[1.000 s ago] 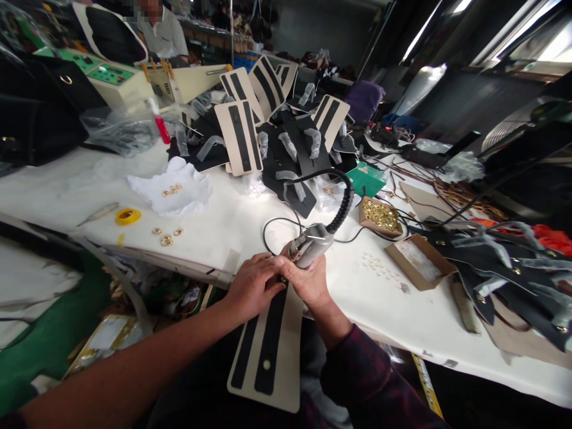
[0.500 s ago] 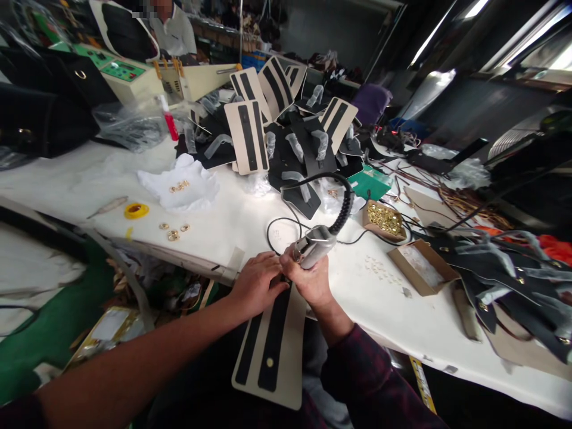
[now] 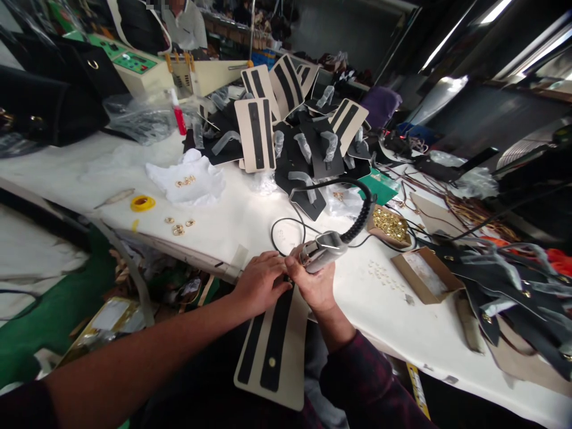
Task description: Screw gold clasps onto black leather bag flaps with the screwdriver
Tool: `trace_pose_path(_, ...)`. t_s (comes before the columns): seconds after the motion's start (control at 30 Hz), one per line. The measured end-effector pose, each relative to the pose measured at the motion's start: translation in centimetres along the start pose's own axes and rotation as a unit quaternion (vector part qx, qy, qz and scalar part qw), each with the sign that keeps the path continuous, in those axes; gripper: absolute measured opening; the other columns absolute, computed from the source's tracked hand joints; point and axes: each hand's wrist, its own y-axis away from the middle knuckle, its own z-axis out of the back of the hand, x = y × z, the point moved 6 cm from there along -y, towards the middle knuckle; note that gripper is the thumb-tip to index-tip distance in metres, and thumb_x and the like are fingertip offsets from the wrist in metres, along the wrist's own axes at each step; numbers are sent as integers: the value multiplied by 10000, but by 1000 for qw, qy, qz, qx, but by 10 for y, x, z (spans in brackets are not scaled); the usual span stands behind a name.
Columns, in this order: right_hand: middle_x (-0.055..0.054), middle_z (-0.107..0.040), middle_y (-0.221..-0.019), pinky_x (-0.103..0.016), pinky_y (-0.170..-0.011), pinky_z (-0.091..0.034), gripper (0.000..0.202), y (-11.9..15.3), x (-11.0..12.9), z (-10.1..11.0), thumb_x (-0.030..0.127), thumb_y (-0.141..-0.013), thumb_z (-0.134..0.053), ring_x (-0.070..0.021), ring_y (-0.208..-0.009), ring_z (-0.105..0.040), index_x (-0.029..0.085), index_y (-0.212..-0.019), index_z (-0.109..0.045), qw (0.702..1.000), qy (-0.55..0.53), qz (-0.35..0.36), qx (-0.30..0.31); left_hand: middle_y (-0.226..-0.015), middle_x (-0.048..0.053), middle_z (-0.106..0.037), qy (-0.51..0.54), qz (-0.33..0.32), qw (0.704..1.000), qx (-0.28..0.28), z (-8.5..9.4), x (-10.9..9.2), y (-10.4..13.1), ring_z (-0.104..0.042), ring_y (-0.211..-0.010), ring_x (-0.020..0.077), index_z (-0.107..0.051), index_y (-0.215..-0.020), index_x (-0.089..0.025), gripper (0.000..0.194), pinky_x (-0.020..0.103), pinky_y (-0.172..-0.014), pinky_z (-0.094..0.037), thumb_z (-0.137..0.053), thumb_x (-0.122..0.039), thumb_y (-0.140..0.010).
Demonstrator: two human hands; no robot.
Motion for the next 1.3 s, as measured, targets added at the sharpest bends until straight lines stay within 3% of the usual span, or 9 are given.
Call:
trace_pose_path(0.27,-11,-609,-648,-285,-565,-482,373,-1,4,1,460,-768,-826,-163,-620,-560,207,-655,-575,999,-46,-19,-18,-1316,67,-709,1,2,1000,-3,2,-1,0,-581,-1300,302,-705,-1224,-275,284,486,-1045,-500,-725,-260,-942)
trace_pose_path(0.47,13,-583,-625,-285,-570,-475,206,0,0,0,296,-793,-721,-147,-584,-532,210,-668,-581,999,-26,-15,-20,-1316,39,-722,7,4,1000,10,2,-1,-1,-566,-1323,307,-720,-1138,-262,212,486,-1063,-489,-733,-231,-929)
trace_pose_path(0.63,20,-572,-625,-294,-564,-481,236,4,-2,0,288,-795,-680,-147,-567,-528,232,-650,-502,999,-43,-8,-17,-1318,40,-726,14,7,1000,6,2,-1,0,-556,-1336,310,-730,-1073,-258,142,498,-1084,-474,-724,-236,-933)
trace_pose_path(0.83,15,-584,-658,-310,-611,-499,173,9,1,-3,251,-769,-691,-158,-610,-547,226,-690,-539,999,-31,26,-18,-1289,71,-731,16,13,1000,2,5,-4,0,-582,-1310,309,-713,-1182,-258,292,488,-1038,-505,-717,-173,-902)
trace_pose_path(1.03,19,-559,-609,-281,-548,-447,259,3,-7,1,328,-841,-714,-141,-558,-506,210,-667,-563,997,-57,-35,-45,-1358,43,-714,10,3,1000,1,2,0,1,-559,-1344,318,-721,-1136,-263,256,510,-1103,-473,-779,-226,-890)
trace_pose_path(1.3,11,-573,-645,-281,-583,-473,209,1,-6,-4,319,-781,-717,-148,-609,-511,206,-681,-572,999,-27,-27,-32,-1303,77,-710,4,1,1000,3,2,0,0,-572,-1314,307,-708,-1163,-259,260,502,-1059,-498,-722,-198,-911)
